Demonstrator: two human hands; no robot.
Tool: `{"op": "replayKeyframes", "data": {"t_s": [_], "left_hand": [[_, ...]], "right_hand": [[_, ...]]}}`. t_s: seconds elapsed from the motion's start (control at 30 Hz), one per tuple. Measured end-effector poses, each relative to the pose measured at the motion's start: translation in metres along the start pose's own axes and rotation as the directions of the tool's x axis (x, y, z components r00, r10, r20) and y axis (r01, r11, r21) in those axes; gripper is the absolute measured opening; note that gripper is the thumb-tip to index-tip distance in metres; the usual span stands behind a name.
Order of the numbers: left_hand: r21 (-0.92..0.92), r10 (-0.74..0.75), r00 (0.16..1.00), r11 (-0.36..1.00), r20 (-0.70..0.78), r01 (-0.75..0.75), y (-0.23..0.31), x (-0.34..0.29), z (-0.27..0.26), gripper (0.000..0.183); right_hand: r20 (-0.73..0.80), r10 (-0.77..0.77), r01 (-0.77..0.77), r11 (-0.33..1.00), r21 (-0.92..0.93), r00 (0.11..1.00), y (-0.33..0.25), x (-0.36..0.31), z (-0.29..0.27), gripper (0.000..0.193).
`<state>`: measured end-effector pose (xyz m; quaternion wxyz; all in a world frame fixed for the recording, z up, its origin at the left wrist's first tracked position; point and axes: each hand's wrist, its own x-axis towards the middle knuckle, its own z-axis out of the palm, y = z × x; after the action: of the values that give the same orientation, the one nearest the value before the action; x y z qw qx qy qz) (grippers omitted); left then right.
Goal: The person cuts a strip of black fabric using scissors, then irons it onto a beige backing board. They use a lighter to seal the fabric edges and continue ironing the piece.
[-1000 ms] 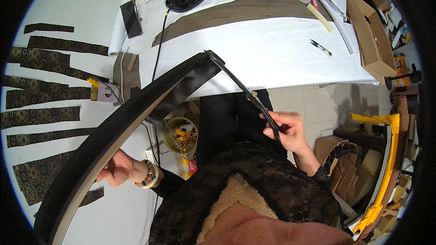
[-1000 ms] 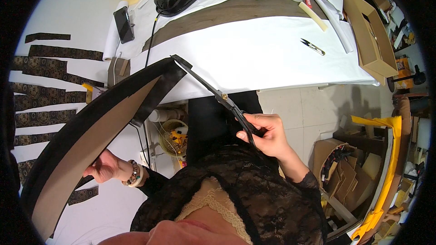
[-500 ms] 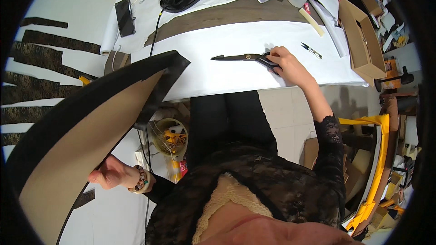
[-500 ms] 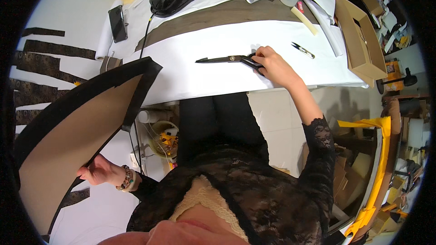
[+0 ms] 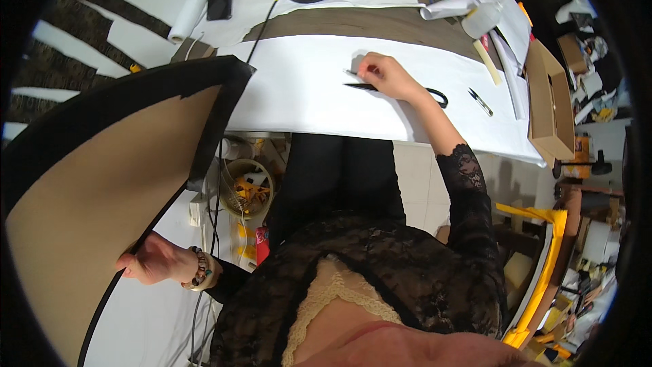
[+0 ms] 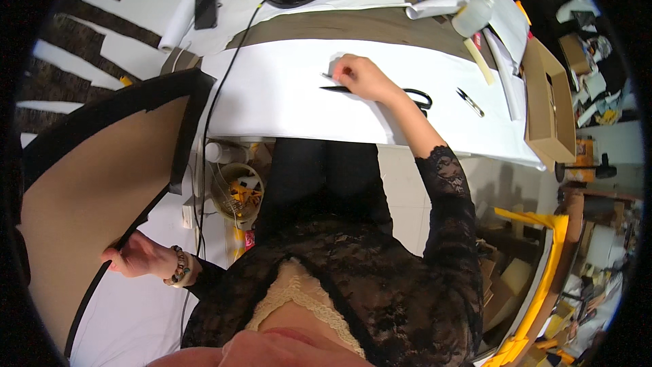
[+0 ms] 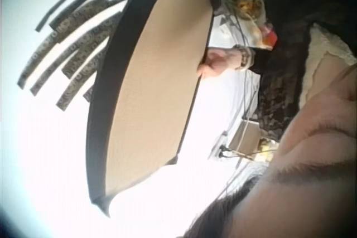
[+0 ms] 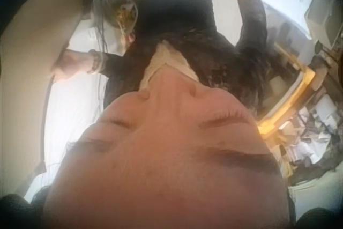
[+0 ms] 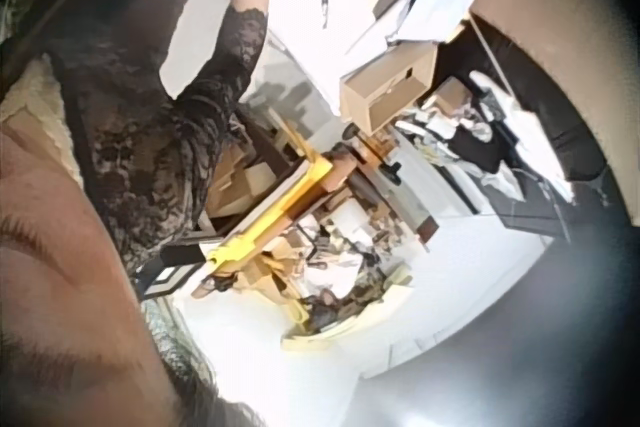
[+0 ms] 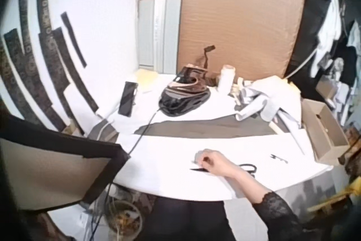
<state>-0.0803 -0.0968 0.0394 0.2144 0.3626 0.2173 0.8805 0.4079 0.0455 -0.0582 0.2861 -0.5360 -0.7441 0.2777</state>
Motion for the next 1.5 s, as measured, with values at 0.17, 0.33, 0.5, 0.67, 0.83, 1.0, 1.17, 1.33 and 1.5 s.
{"op": "replayKeyframes", "data": {"t_s": [0.17, 0.33, 0.5, 0.67, 0.83, 1.0, 1.17, 1.33, 1.5], "left_hand": [[0.182, 0.250, 0.967, 0.954, -0.046, -0.238, 0.025, 0.002, 0.005, 0.023], [0.262, 0.387, 0.921, 0.894, -0.049, -0.362, 0.037, 0.009, 0.023, 0.019], [0.335, 0.362, 0.932, 0.880, -0.013, -0.337, 0.029, 0.008, 0.015, 0.020], [0.353, 0.301, 0.953, 0.894, -0.016, -0.277, 0.014, 0.017, 0.019, 0.030], [0.326, 0.231, 0.971, 0.915, 0.062, -0.238, 0.007, 0.020, 0.021, 0.033], [0.224, 0.130, 0.972, 0.959, 0.194, -0.173, -0.013, 0.021, 0.021, 0.030], [0.183, 0.050, 0.966, 0.978, 0.255, -0.099, -0.032, 0.007, 0.033, 0.027], [0.183, -0.038, 0.968, 0.983, 0.248, -0.008, -0.049, -0.006, 0.052, 0.024], [0.173, -0.035, 0.958, 0.985, 0.285, -0.015, -0.056, -0.015, 0.062, 0.024]], "right_hand": [[-0.246, -0.248, 0.217, 0.965, -0.144, 0.937, -0.074, 0.048, 0.038, 0.008], [-0.091, -0.751, 0.699, 0.646, -0.307, 0.654, -0.158, 0.129, 0.154, 0.008], [0.202, -0.742, 0.675, 0.415, -0.610, 0.639, -0.163, 0.173, 0.234, 0.010], [0.307, -0.632, 0.682, 0.519, -0.514, 0.712, -0.161, 0.172, 0.234, 0.016], [-0.109, -0.557, 0.526, 0.821, -0.223, 0.823, -0.159, 0.104, 0.151, 0.035], [-0.406, -0.040, -0.168, 0.870, -0.463, 0.913, -0.047, -0.053, 0.010, 0.026], [-0.236, 0.092, -0.195, 0.864, -0.464, 0.967, -0.018, -0.129, -0.031, 0.034], [-0.066, 0.157, -0.167, 0.811, -0.561, 0.985, -0.029, -0.121, -0.047, 0.034], [-0.123, 0.232, -0.253, 0.948, -0.194, 0.965, -0.038, -0.122, -0.037, 0.030]]}}
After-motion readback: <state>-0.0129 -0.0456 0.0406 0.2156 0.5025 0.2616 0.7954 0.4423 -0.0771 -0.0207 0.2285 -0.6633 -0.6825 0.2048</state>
